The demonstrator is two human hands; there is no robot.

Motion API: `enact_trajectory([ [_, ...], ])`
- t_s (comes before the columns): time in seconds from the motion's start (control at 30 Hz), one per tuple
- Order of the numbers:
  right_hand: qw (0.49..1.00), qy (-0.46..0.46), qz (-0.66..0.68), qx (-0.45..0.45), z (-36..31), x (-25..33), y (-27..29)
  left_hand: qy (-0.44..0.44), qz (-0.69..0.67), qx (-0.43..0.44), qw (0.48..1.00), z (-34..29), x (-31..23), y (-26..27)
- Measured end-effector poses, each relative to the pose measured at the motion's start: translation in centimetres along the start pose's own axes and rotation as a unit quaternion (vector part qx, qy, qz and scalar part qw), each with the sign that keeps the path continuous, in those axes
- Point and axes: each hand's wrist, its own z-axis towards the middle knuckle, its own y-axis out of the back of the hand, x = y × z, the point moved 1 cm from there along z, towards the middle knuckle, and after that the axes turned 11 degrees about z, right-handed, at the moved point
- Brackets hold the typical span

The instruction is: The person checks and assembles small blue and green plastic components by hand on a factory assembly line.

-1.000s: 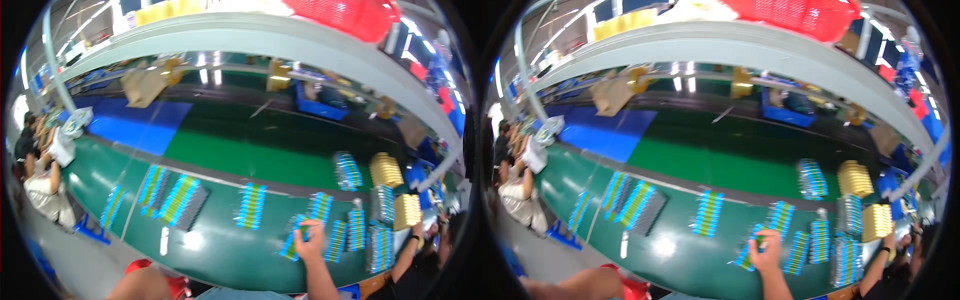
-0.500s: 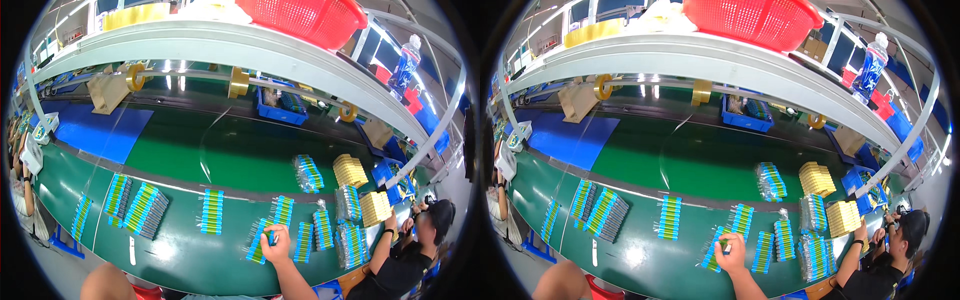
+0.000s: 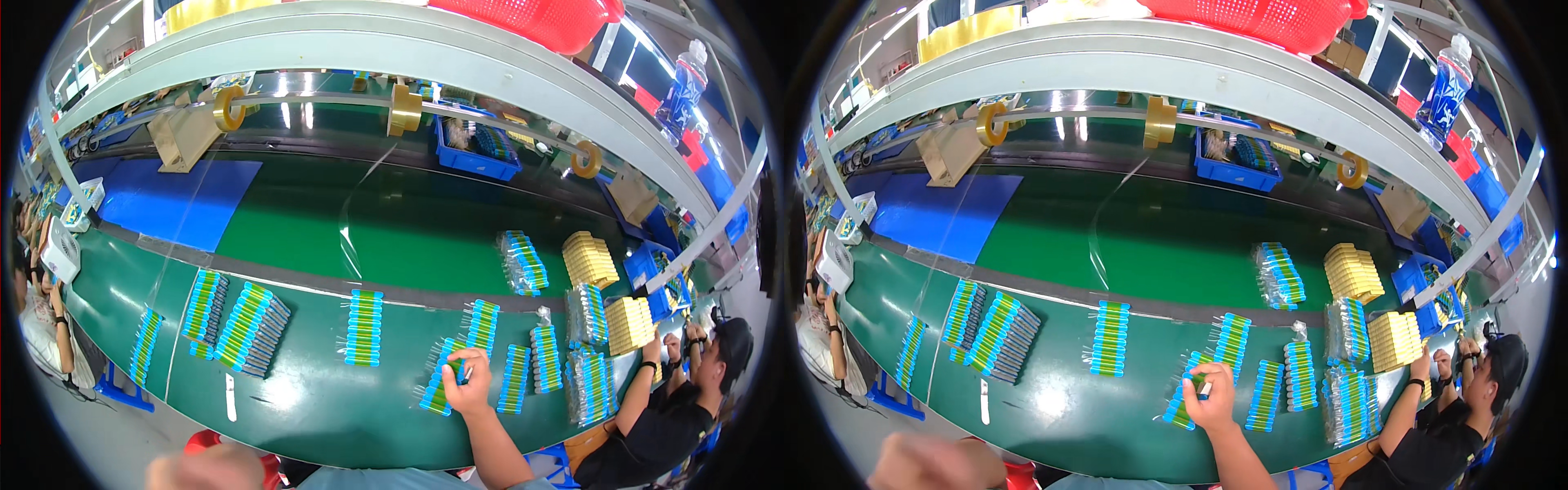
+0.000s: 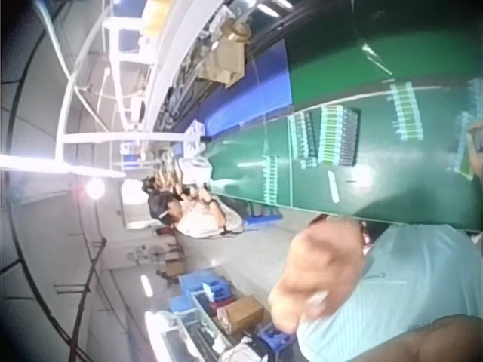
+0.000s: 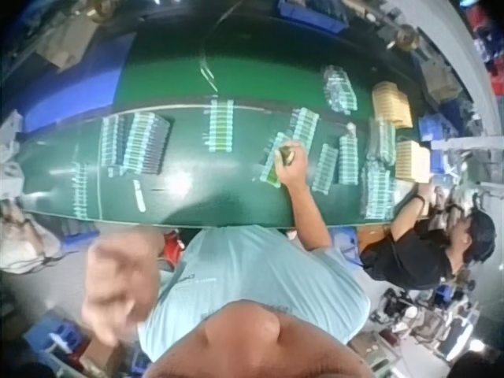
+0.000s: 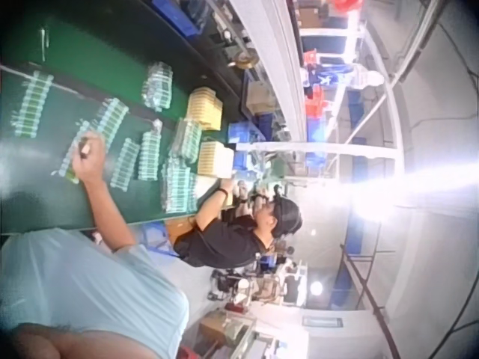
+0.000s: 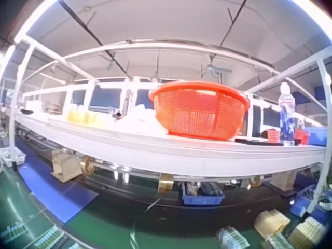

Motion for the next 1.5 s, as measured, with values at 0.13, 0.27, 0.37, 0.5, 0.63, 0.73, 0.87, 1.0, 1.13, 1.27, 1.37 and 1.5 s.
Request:
enact_trajectory([
  [0.13,1.000,0.001,-0.024,0.008,0.4,0.6,0.1,0.267,0.237,0.131,0.925,-8.2,13.6,-5.8],
  [0.27,0.987,-0.127,-0.093,0.016,1.3,2.2,2.0,0.259,0.314,0.357,0.841,-14.4,19.3,-8.4],
  [0.37,0.970,-0.188,-0.140,0.065,1.5,2.8,2.7,0.271,0.339,0.440,0.786,-15.1,19.8,-9.3],
  [0.5,0.942,-0.237,-0.206,0.115,1.0,3.4,2.9,0.273,0.307,0.514,0.753,-15.5,19.2,-9.7],
  [0.63,0.927,-0.288,-0.226,0.086,0.4,3.6,3.0,0.257,0.263,0.518,0.772,-16.0,16.3,-9.6],
  [0.73,0.908,-0.354,-0.211,0.073,0.7,4.8,2.5,0.230,0.280,0.508,0.782,-16.4,15.1,-10.2],
  [0.87,0.892,-0.376,-0.209,0.135,-0.1,5.0,1.8,0.254,0.273,0.498,0.783,-16.7,14.7,-10.4],
  [1.0,0.842,-0.479,-0.138,0.207,0.1,5.1,2.4,0.291,0.256,0.471,0.792,-16.8,14.1,-10.5],
  [1.13,0.894,-0.386,-0.127,0.189,-0.4,5.4,3.1,0.311,0.251,0.451,0.798,-16.9,13.8,-10.4],
  [1.27,0.867,-0.444,0.057,0.219,0.3,5.9,5.1,0.301,0.255,0.455,0.798,-16.7,14.1,-10.5],
  [1.37,0.869,-0.430,0.091,0.227,-0.2,5.8,5.7,0.316,0.257,0.457,0.791,-15.6,14.9,-11.3],
  [1.5,0.859,-0.421,0.107,0.270,0.2,6.7,5.7,0.310,0.228,0.376,0.843,-14.5,17.8,-13.4],
])
